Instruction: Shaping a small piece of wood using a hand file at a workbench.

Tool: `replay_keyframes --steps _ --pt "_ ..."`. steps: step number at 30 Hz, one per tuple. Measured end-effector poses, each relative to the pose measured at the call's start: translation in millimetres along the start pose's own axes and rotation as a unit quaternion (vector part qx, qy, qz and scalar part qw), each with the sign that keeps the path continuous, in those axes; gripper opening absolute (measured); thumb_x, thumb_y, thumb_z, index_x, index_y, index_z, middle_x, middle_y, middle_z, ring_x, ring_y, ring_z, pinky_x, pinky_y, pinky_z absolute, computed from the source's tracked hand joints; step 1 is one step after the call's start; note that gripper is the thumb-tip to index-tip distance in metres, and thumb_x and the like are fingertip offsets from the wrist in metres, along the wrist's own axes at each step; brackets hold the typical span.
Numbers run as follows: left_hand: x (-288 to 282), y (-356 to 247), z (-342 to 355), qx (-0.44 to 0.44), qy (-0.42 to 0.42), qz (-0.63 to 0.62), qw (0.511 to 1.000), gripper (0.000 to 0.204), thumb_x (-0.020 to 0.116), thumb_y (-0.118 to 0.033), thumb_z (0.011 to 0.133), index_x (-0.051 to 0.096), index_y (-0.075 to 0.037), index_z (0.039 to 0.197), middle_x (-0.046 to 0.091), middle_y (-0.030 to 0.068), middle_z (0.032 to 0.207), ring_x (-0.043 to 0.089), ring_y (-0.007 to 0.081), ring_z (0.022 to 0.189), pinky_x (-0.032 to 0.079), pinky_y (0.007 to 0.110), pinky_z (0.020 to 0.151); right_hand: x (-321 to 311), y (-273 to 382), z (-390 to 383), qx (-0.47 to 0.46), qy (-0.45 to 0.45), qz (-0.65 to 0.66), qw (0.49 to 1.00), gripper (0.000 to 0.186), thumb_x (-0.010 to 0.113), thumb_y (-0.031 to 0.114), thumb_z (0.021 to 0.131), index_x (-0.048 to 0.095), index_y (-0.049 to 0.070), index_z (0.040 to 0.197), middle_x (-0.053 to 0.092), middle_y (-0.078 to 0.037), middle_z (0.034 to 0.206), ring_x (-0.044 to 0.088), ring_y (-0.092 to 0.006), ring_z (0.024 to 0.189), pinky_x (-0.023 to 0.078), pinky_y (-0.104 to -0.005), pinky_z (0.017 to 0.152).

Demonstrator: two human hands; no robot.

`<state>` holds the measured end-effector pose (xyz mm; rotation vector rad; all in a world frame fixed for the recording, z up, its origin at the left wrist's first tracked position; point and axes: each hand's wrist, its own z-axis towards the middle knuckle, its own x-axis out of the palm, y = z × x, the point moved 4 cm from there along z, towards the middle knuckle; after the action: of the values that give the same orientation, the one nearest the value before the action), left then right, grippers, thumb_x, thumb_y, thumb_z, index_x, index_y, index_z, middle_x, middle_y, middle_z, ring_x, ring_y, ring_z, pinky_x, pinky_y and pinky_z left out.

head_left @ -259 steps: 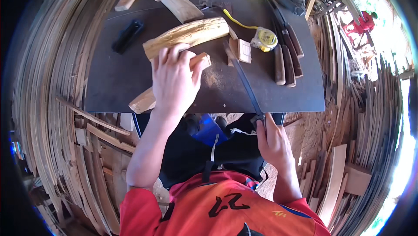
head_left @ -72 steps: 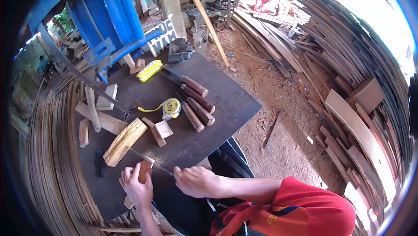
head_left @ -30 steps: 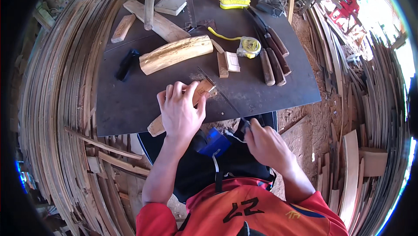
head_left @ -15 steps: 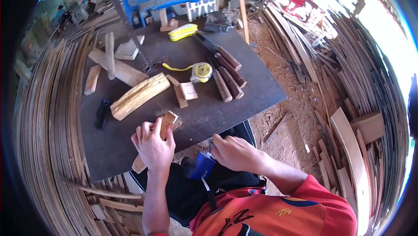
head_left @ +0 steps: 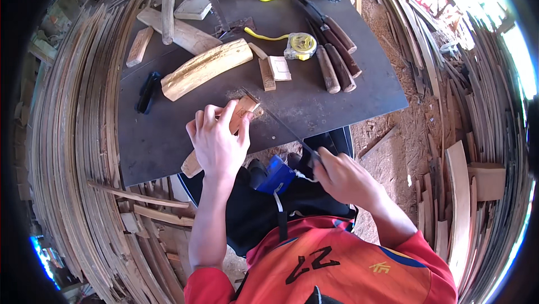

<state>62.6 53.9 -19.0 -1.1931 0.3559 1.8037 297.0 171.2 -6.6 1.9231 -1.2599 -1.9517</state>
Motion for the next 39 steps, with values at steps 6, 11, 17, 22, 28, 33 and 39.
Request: replay_keyframes --steps 6,11,17,22,28,33,39 --pt "3.3 -2.1 7.8 0.039 0.033 -0.04 0.998 0.038 0.085 -0.04 0.093 0.083 -0.014 0.121 0.064 0.0037 0.097 0.065 0.0243 0.1 0.043 0.044 0.097 7.1 -7.9 20.8 -0.115 -0.078 -0.015 0.99 0.026 0.064 0.021 0.106 0.056 -0.003 0.1 0.063 -0.029 0.069 0.069 -0.049 0.073 0.055 -0.0592 0.068" --pt "3.5 -1.3 4.2 0.006 0.02 -0.011 1.0 0.039 0.085 -0.041 0.092 0.084 -0.015 0.121 0.065 0.0032 0.096 0.065 0.0242 0.099 0.043 0.044 0.096 20.3 -7.8 25.3 -0.08 -0.078 -0.038 0.993 0.023 0.064 0.02 0.106 0.056 -0.001 0.101 0.062 -0.026 0.066 0.069 -0.0453 0.066 0.056 -0.0571 0.064" --pt "4.5 2.7 8.6 0.042 0.037 -0.066 0.996 0.037 0.085 -0.042 0.091 0.085 -0.015 0.116 0.067 0.0027 0.094 0.065 0.0239 0.096 0.043 0.045 0.094 8.3 -17.3 -17.3 -0.001 -0.062 -0.026 0.998 0.025 0.065 0.023 0.106 0.058 0.0 0.102 0.061 -0.023 0.064 0.067 -0.0435 0.063 0.055 -0.0557 0.062" --pt "5.5 7.3 10.4 0.06 0.024 -0.064 0.996 0.037 0.086 -0.042 0.09 0.085 -0.018 0.118 0.067 0.0019 0.096 0.065 0.0231 0.096 0.043 0.044 0.096 26.2 1.1 27.2 -0.104 -0.129 -0.032 0.986 0.025 0.065 0.022 0.106 0.058 -0.002 0.101 0.061 -0.023 0.064 0.067 -0.044 0.065 0.056 -0.0542 0.064" --pt "0.3 1.3 4.8 0.057 0.067 -0.085 0.992 0.037 0.087 -0.042 0.089 0.085 -0.019 0.118 0.067 0.0012 0.096 0.066 0.0226 0.096 0.043 0.044 0.096 19.4 1.7 5.1 -0.056 -0.081 -0.074 0.992 0.023 0.063 0.02 0.107 0.056 -0.002 0.104 0.061 -0.022 0.062 0.067 -0.0438 0.061 0.054 -0.0553 0.059" --pt "0.2 -2.6 5.2 0.055 0.056 -0.094 0.992 0.039 0.088 -0.04 0.088 0.083 -0.018 0.119 0.068 0.0013 0.098 0.065 0.0231 0.097 0.043 0.044 0.096 18.5 3.2 10.0 -0.031 -0.068 -0.083 0.994 0.023 0.061 0.019 0.107 0.055 -0.004 0.11 0.061 -0.02 0.059 0.065 -0.043 0.056 0.053 -0.0553 0.054" --pt "0.0 -2.7 3.6 0.063 0.026 -0.073 0.995 0.041 0.089 -0.035 0.087 0.079 -0.017 0.123 0.067 0.0021 0.103 0.064 0.0236 0.1 0.043 0.044 0.097 28.5 -1.7 18.1 -0.065 -0.12 -0.055 0.989 0.032 0.061 0.017 0.107 0.055 -0.009 0.123 0.06 -0.021 0.059 0.066 -0.0425 0.056 0.052 -0.0536 0.053"
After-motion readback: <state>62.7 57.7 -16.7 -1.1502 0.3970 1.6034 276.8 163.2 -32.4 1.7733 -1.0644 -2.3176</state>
